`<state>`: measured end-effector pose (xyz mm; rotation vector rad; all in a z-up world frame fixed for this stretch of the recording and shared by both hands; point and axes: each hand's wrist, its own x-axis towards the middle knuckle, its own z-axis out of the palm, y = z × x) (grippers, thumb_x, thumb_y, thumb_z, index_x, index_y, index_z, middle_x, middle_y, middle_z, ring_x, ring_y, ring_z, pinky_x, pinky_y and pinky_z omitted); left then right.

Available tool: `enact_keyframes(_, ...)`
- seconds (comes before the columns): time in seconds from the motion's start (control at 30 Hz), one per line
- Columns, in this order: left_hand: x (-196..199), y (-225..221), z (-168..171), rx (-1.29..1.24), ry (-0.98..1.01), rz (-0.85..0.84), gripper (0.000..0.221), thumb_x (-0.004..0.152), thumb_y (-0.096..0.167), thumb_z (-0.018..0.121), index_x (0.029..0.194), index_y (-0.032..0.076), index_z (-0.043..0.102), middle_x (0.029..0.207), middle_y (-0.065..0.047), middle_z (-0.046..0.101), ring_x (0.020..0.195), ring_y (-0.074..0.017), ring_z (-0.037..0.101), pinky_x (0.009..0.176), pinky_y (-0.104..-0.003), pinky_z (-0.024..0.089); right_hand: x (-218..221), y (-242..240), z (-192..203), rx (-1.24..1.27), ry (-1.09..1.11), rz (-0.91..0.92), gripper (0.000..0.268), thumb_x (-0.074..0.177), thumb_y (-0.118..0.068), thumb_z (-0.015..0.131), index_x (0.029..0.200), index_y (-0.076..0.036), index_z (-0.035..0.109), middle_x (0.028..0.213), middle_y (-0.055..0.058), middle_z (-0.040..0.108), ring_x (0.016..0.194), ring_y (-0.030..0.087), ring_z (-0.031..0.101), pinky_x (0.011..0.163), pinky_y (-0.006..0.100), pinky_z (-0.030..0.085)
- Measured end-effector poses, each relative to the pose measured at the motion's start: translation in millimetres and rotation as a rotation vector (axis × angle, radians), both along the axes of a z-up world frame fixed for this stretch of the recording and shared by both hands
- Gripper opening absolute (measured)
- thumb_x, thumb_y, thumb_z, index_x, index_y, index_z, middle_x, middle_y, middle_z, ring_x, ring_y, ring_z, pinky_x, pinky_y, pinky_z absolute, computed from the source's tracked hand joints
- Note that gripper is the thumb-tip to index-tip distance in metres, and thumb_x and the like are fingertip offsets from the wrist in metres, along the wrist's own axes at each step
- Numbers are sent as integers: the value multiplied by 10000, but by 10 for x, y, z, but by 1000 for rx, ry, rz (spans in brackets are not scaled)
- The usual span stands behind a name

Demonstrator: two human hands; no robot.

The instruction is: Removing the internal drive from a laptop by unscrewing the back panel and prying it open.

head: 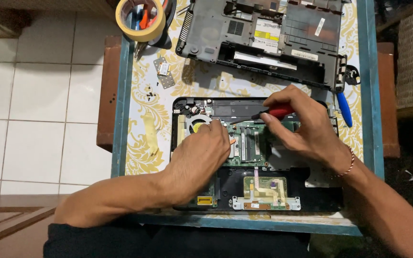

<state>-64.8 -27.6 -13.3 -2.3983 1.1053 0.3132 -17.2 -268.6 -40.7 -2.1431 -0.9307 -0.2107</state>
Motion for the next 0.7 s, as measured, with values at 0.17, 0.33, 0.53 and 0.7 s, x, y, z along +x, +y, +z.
enact_keyframes(0.17,-126,-65,-70,-19,-125,85,81,976,65,609,1032,33,657,867,-73,596,707,-135,574,537,-236,524,20,-19,-36,9,-16,-8,228,968,-15,687,1146,59,566,1012,204,650,834,258,677,763,265,637)
enact_keyframes(0.33,-196,-123,-144,123,-131,76,76,993,55,570,1006,31,640,877,-83,557,728,-163,516,573,-263,486,2,4,29,27,-21,-15,228,961,-21,702,1134,60,576,1001,195,652,835,252,673,765,264,631)
enact_keyframes(0.53,-279,-186,-361,-54,-208,433,168,1104,157,426,983,97,525,790,-10,510,593,-70,421,386,-199,416,9,19,36,27,-11,8,221,950,-25,701,1120,53,583,991,187,653,824,237,678,770,256,627)
enact_keyframes(0.7,-310,-248,-425,45,-263,454,232,1126,199,386,933,133,497,761,18,473,588,-66,389,411,-202,370,31,-4,-33,3,7,-22,232,942,-52,695,1125,45,590,1009,187,658,842,242,684,776,255,626)
